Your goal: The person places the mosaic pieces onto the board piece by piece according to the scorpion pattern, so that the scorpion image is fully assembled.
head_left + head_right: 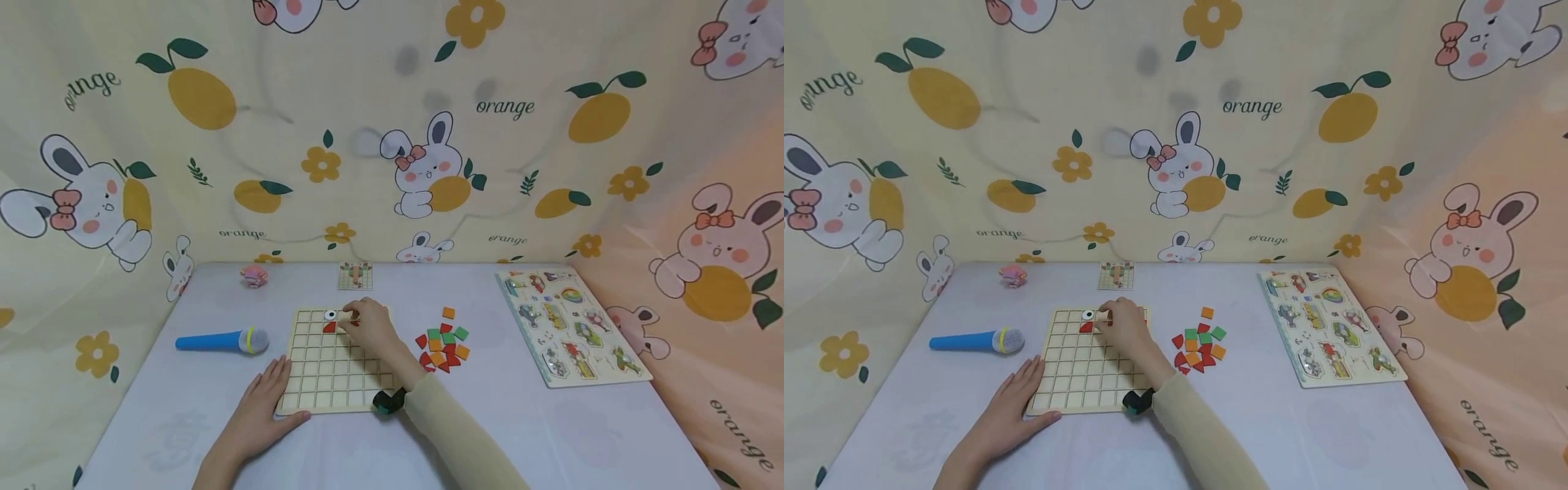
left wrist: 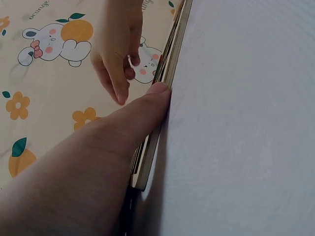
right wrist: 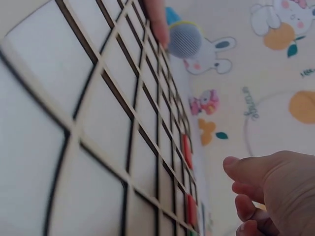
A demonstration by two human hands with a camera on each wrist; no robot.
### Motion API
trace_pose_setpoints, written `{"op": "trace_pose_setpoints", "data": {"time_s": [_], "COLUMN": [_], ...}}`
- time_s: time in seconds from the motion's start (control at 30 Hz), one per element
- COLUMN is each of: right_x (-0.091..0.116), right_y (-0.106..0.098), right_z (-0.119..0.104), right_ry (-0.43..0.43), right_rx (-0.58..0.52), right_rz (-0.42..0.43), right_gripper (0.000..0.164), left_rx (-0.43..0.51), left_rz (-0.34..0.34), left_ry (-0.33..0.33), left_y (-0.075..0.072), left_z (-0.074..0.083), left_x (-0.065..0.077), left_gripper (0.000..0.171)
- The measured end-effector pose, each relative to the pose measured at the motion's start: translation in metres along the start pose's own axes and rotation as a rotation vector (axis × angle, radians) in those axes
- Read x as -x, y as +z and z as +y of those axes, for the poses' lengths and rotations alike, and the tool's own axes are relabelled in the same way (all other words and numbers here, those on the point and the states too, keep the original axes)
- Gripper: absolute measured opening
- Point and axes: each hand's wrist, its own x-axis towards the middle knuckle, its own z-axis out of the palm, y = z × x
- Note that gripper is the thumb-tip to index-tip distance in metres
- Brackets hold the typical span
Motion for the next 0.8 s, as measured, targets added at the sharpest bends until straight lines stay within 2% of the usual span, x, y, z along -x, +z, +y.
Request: {"op": "trace_pose_setpoints", "data": {"time_s": [0.33, 0.57, 0.8], "right_x": [0.025, 0.042, 0.056], "right_y": [-0.041, -0.068, -0.097], "right_z": [0.033, 0.062, 0.094], "right_ry": [0.090, 0.143, 0.195], "right_rx": [-0.068, 0.005, -0.010], "right_rz": [0.099, 0.171, 0.219], "right_gripper": [0.033, 0.033, 0.033], "left_rx": [0.013, 0.004, -0.009], "left_rz": [-0.048, -0.037, -0.051], "left_ry": [-0.035, -0.042, -0.050], "left_y": [0.004, 0.003, 0.001], "left_z": [0.002, 0.000, 0.001], "left_x": [-0.002, -0.001, -0.002], "left_gripper": [0.117, 0.119, 0.121]}}
